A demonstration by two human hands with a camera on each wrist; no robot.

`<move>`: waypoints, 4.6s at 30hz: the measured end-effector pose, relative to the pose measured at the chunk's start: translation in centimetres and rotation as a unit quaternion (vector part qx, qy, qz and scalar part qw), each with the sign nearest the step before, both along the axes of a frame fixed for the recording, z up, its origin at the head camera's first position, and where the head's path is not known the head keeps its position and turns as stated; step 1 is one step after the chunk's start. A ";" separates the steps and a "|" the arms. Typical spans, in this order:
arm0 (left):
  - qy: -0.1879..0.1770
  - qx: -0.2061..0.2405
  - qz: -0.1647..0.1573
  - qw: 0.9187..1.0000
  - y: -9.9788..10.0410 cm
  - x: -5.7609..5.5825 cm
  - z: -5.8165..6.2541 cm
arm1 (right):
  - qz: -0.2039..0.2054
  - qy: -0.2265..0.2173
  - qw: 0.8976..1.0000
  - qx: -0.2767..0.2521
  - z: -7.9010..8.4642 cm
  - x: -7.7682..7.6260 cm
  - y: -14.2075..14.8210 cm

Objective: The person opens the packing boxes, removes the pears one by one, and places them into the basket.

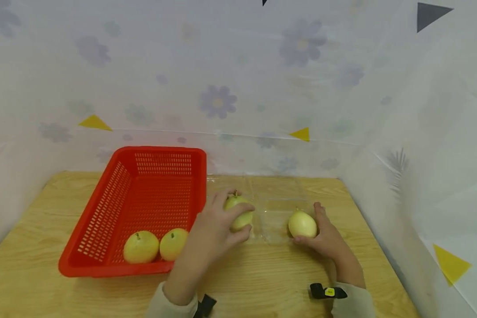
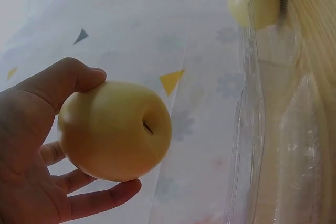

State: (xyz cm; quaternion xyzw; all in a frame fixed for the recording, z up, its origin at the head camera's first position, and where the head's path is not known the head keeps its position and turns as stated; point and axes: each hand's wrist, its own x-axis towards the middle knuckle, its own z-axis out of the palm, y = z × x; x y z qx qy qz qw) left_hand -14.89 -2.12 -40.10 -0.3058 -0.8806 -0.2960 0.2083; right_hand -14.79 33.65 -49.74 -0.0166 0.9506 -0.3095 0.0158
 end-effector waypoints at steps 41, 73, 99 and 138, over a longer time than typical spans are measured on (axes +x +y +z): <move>-0.105 0.071 0.120 0.985 -8.0 -2.9 -0.7 | -0.002 -0.008 1.000 -0.007 -0.6 0.0 0.3; -0.220 0.035 0.148 0.964 -7.8 -3.4 -2.3 | 0.002 -0.010 1.000 -0.020 -0.4 0.1 0.2; -0.260 -0.025 0.145 0.954 -7.4 -3.5 -2.7 | 0.001 -0.008 1.000 -0.012 -0.4 0.2 0.2; -0.208 -0.026 0.163 0.964 -6.9 -2.3 -0.5 | -0.006 -0.018 1.000 -0.016 -0.1 0.4 0.3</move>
